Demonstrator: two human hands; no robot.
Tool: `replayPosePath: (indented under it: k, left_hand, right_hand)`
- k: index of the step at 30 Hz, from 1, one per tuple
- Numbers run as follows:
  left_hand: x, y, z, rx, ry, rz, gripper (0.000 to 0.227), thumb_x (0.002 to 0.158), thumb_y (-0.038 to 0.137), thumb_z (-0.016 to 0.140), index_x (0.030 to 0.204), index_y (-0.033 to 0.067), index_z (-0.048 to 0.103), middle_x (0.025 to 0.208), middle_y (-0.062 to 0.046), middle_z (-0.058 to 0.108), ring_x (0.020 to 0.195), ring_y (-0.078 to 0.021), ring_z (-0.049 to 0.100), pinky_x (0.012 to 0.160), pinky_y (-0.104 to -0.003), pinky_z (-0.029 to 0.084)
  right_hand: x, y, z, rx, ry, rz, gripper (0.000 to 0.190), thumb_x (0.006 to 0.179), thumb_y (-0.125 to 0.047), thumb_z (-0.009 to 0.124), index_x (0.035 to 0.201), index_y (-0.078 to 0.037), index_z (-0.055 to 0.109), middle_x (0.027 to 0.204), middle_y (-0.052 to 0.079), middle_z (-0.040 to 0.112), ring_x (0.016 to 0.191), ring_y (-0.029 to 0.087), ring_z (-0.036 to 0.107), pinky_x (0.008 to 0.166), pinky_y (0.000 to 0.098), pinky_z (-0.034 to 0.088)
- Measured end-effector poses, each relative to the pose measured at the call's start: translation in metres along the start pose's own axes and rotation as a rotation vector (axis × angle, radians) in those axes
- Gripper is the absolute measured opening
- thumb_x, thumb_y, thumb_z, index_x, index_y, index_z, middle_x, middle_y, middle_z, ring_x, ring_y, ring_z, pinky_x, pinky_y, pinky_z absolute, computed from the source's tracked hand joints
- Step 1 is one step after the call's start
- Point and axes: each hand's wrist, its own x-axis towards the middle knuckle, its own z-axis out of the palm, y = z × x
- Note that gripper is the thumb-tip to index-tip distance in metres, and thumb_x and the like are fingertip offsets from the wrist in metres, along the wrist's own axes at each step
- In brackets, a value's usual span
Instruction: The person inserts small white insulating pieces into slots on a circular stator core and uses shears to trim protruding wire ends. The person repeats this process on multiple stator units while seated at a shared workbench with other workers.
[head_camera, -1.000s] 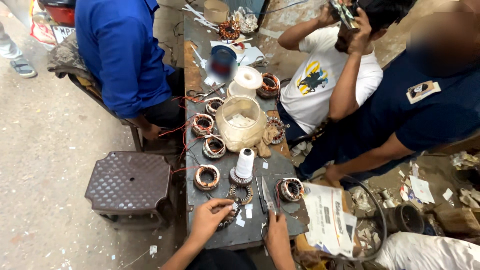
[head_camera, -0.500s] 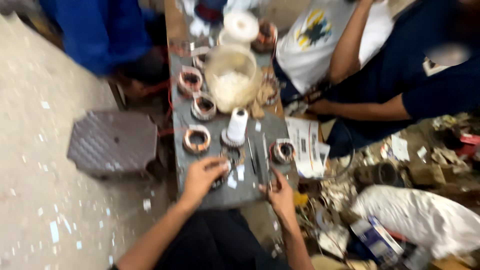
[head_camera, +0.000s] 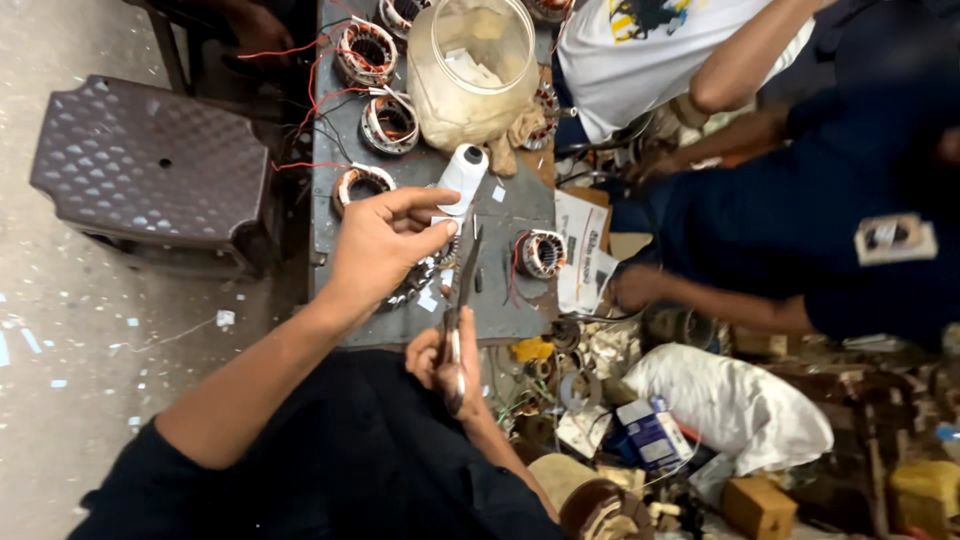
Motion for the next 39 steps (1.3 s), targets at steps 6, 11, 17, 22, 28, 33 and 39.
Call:
replayPosePath:
  k: [6, 11, 17, 22, 28, 33, 39]
  left_hand:
    - [-0.001, 0.008, 0.003, 0.01, 0.004, 0.036, 0.032, 0.086, 0.002, 0.075, 0.118, 0.0032, 0.076, 0.088, -0.001, 0.076, 0.074, -0.0016, 0.065, 0.066, -0.019, 0.055]
    - [-0.002, 0.012, 0.003, 0.0, 0.005, 0.079, 0.032, 0.086, 0.002, 0.075, 0.118, 0.0022, 0.075, 0.089, -0.002, 0.077, 0.076, -0.0026, 0.068, 0.068, -0.02, 0.057]
    - [-0.002, 0.014, 0.003, -0.068, -0.027, -0.012, 0.034, 0.086, 0.003, 0.074, 0.12, 0.0024, 0.072, 0.086, -0.003, 0.077, 0.071, -0.0037, 0.068, 0.061, -0.022, 0.058]
    - [-0.003, 0.009, 0.003, -0.041, -0.035, 0.016, 0.034, 0.088, 0.002, 0.075, 0.122, 0.0016, 0.073, 0.086, -0.003, 0.076, 0.073, -0.0033, 0.067, 0.063, -0.021, 0.056]
    - [0.002, -0.01, 0.002, -0.133, -0.069, -0.013, 0.033, 0.089, 0.002, 0.076, 0.122, -0.0014, 0.072, 0.091, -0.005, 0.075, 0.079, -0.0061, 0.07, 0.068, -0.022, 0.058]
    - [-0.003, -0.028, -0.019, -0.032, -0.143, -0.113, 0.027, 0.089, 0.006, 0.074, 0.115, -0.0023, 0.074, 0.094, -0.009, 0.079, 0.084, -0.0122, 0.077, 0.075, -0.023, 0.062]
    - [-0.027, -0.07, -0.049, 0.184, -0.147, -0.258, 0.026, 0.086, 0.008, 0.076, 0.109, -0.0028, 0.078, 0.089, -0.012, 0.081, 0.077, -0.0138, 0.074, 0.071, -0.026, 0.058]
  right_hand:
    - [0.012, -0.002, 0.003, -0.099, -0.071, -0.131, 0.123, 0.083, -0.054, 0.084, 0.167, -0.014, 0.004, 0.086, 0.011, 0.064, 0.059, 0.012, 0.055, 0.051, 0.0232, 0.042]
    - [0.019, -0.012, 0.009, -0.062, -0.074, -0.173, 0.114, 0.089, -0.038, 0.087, 0.172, -0.006, 0.015, 0.074, -0.001, 0.052, 0.059, 0.009, 0.048, 0.052, 0.0228, 0.037]
    - [0.019, -0.019, 0.004, -0.13, -0.018, -0.09, 0.103, 0.091, -0.016, 0.081, 0.168, -0.009, 0.013, 0.071, -0.002, 0.051, 0.053, 0.005, 0.044, 0.047, 0.0207, 0.033]
    - [0.02, -0.008, -0.003, -0.195, 0.014, -0.097, 0.091, 0.096, -0.009, 0.076, 0.166, -0.003, 0.018, 0.07, -0.002, 0.05, 0.053, 0.007, 0.045, 0.047, 0.0228, 0.036]
    - [0.02, 0.004, -0.011, -0.14, -0.009, -0.082, 0.094, 0.095, -0.006, 0.073, 0.167, -0.008, 0.012, 0.069, -0.001, 0.051, 0.052, 0.008, 0.047, 0.046, 0.023, 0.039]
    - [0.025, -0.009, -0.048, -0.333, 0.264, -0.033, 0.085, 0.088, -0.007, 0.073, 0.16, -0.011, 0.029, 0.075, 0.002, 0.064, 0.054, 0.011, 0.058, 0.047, 0.0266, 0.047]
    - [0.029, -0.017, -0.1, -1.336, 0.594, -0.088, 0.079, 0.074, -0.031, 0.094, 0.142, -0.011, 0.06, 0.08, 0.021, 0.065, 0.07, 0.032, 0.062, 0.059, 0.042, 0.052]
